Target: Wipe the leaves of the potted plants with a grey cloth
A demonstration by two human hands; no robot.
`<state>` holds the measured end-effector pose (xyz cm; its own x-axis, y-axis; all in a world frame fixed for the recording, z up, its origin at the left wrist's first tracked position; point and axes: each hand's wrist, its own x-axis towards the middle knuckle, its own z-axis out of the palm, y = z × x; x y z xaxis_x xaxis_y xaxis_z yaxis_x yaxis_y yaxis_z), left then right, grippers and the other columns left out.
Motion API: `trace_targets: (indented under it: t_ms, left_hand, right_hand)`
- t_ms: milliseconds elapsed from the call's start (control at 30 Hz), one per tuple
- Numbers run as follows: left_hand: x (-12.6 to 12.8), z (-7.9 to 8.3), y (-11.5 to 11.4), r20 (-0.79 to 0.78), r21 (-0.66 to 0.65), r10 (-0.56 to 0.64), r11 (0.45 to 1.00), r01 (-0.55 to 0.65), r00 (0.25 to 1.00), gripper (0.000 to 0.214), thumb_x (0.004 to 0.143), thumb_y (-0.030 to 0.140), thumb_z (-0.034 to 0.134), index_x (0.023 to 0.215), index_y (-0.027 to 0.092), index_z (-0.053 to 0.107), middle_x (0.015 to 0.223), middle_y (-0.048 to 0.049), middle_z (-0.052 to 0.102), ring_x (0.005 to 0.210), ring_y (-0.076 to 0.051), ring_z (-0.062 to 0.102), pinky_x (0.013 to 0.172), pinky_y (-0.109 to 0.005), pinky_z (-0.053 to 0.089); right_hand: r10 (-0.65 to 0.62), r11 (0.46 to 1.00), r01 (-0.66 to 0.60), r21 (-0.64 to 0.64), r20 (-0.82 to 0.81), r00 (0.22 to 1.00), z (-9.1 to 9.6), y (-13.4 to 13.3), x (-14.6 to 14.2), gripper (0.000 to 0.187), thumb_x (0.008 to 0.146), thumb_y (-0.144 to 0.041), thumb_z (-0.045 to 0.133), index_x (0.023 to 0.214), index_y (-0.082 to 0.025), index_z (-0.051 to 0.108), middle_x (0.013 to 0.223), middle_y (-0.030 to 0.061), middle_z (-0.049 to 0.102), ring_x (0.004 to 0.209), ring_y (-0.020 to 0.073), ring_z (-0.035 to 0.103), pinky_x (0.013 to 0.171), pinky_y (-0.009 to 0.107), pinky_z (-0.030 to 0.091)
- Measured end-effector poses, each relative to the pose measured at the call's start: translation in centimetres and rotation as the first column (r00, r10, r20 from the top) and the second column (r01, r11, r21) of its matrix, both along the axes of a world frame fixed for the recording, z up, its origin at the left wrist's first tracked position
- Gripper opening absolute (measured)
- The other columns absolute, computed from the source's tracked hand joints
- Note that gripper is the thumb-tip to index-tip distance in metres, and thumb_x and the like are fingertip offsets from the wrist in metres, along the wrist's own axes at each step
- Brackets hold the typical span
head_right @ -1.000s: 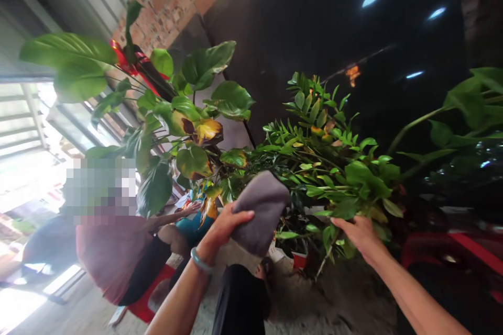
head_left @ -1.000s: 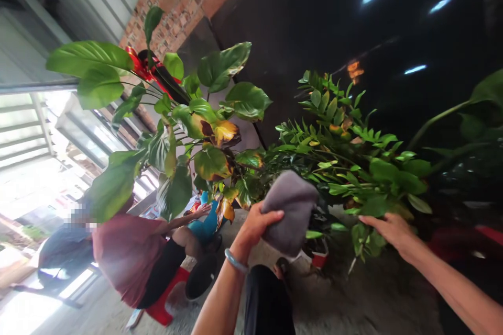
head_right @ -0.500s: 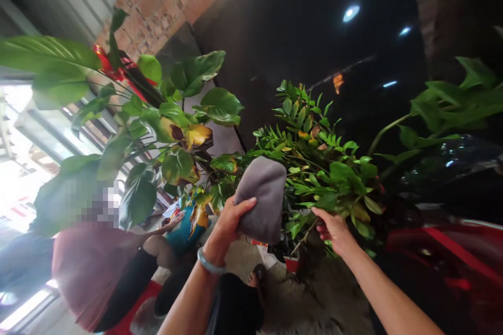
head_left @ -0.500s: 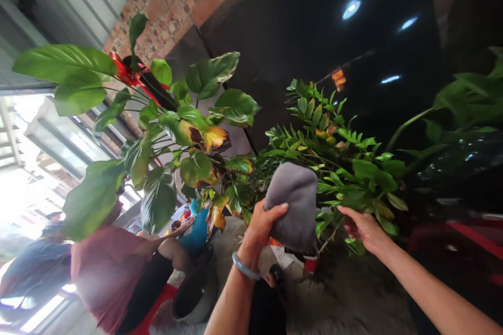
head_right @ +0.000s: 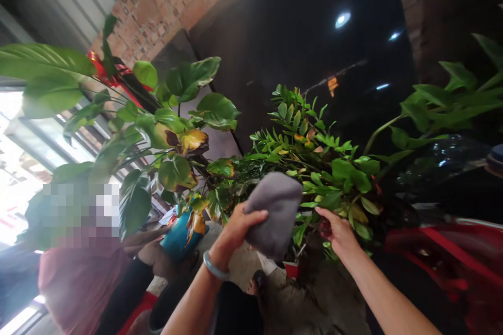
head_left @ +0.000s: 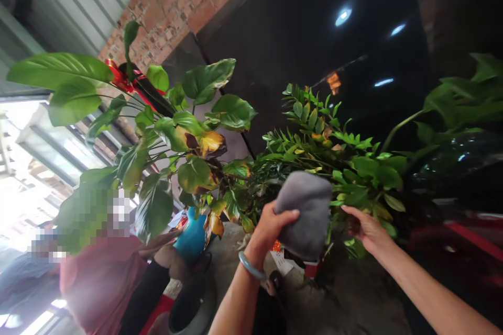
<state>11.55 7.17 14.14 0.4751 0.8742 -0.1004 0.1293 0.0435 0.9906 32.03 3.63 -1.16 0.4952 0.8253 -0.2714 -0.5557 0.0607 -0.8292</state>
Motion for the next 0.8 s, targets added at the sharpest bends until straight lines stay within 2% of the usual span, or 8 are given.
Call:
trace_targets:
  t_ms: [67, 167, 267, 367, 533, 633, 733, 800]
  left_hand:
    - [0.9, 1.3, 0.9, 0.152, 0.066, 0.117, 0.99, -0.128, 0.981, 0.048, 0.044, 0.04, 0.083, 0.083, 0.013, 0.072, 0.072, -0.0037, 0.07, 0.065, -0.018, 0.061, 0.066, -0.031, 0.048]
    - [2.2, -0.1, 1.2, 0.177, 0.096, 0.162, 0.979, -0.181, 0.971, 0.046, 0.047, 0.04, 0.081, 0.083, 0.013, 0.072, 0.072, -0.0032, 0.069, 0.068, -0.019, 0.061, 0.068, -0.031, 0.048]
    - [1.6, -3.0, 0.0, -0.17, 0.008, -0.112, 0.993, 0.115, 0.979, 0.033, 0.044, 0.03, 0.08, 0.073, 0.015, 0.073, 0.065, 0.0, 0.066, 0.066, -0.018, 0.057, 0.064, -0.029, 0.045]
    - [0.0, -3.0, -0.8, -0.402, -0.051, -0.285, 0.956, 0.289, 0.87, 0.025, 0.045, 0.024, 0.078, 0.069, 0.018, 0.073, 0.063, 0.0017, 0.066, 0.065, -0.017, 0.056, 0.059, -0.026, 0.042]
    - [0.6, 1.2, 1.1, 0.024, 0.216, 0.088, 0.972, -0.091, 0.996, 0.038, 0.05, 0.037, 0.079, 0.08, 0.014, 0.072, 0.068, -0.0014, 0.068, 0.065, -0.017, 0.058, 0.063, -0.028, 0.046]
    - [2.1, 0.5, 2.0, 0.193, 0.263, 0.253, 0.917, -0.298, 0.948, 0.04, 0.053, 0.039, 0.078, 0.084, 0.014, 0.071, 0.075, -0.0034, 0.07, 0.071, -0.019, 0.06, 0.069, -0.029, 0.049]
    - [1.7, -2.3, 1.2, -0.144, 0.239, 0.064, 0.971, -0.028, 0.988, 0.028, 0.054, 0.032, 0.077, 0.077, 0.016, 0.074, 0.069, -0.001, 0.069, 0.069, -0.019, 0.059, 0.066, -0.028, 0.047]
    - [0.1, -3.6, 0.1, -0.457, 0.12, -0.158, 0.964, 0.237, 0.875, 0.022, 0.052, 0.025, 0.077, 0.073, 0.018, 0.075, 0.065, 0.0015, 0.067, 0.068, -0.019, 0.058, 0.063, -0.027, 0.045]
  right_hand:
    - [-0.012, 1.0, 0.01, -0.023, -0.053, 0.999, 0.5, -0.1, 0.0, 0.02, 0.057, -0.027, 0.077, 0.054, -0.026, 0.057, 0.041, -0.0031, 0.058, 0.036, 0.017, 0.054, 0.036, 0.028, 0.043]
    - [-0.004, 1.0, 0.002, -0.021, -0.103, 0.995, 1.1, -0.1, -0.3, 0.015, 0.058, -0.024, 0.075, 0.056, -0.025, 0.061, 0.045, -0.0018, 0.062, 0.041, 0.018, 0.059, 0.04, 0.028, 0.046]
    - [0.004, 1.0, -0.006, -0.013, -0.123, 0.992, 1.4, -0.2, -0.7, 0.011, 0.06, -0.024, 0.072, 0.056, -0.023, 0.062, 0.049, 0.0003, 0.066, 0.046, 0.0193, 0.062, 0.045, 0.029, 0.05]
    - [0.015, 0.999, -0.019, -0.026, -0.128, 0.992, 1.6, -0.5, -0.7, 0.012, 0.06, -0.024, 0.072, 0.055, -0.022, 0.062, 0.049, 0.0008, 0.066, 0.044, 0.0185, 0.06, 0.043, 0.028, 0.048]
    - [0.022, 0.998, -0.03, -0.054, -0.142, 0.99, 2.4, -1.1, -0.4, 0.011, 0.059, -0.021, 0.072, 0.055, -0.024, 0.062, 0.042, -0.0025, 0.059, 0.038, 0.0159, 0.055, 0.037, 0.026, 0.045]
    - [0.023, 0.999, -0.029, -0.04, -0.146, 0.989, 2.9, -1.3, -0.6, 0.009, 0.058, -0.02, 0.071, 0.057, -0.024, 0.064, 0.045, -0.0017, 0.061, 0.041, 0.0169, 0.058, 0.038, 0.026, 0.047]
    - [0.012, 0.999, -0.018, -0.039, -0.148, 0.989, 3.1, -1.3, -0.9, 0.014, 0.059, -0.02, 0.07, 0.051, -0.024, 0.06, 0.039, -0.0031, 0.056, 0.037, 0.0149, 0.054, 0.036, 0.025, 0.046]
    - [0.004, 0.998, -0.012, -0.056, -0.142, 0.99, 2.9, -1.3, -1.0, 0.021, 0.059, -0.02, 0.07, 0.045, -0.023, 0.056, 0.036, -0.0034, 0.053, 0.033, 0.0132, 0.049, 0.034, 0.024, 0.043]
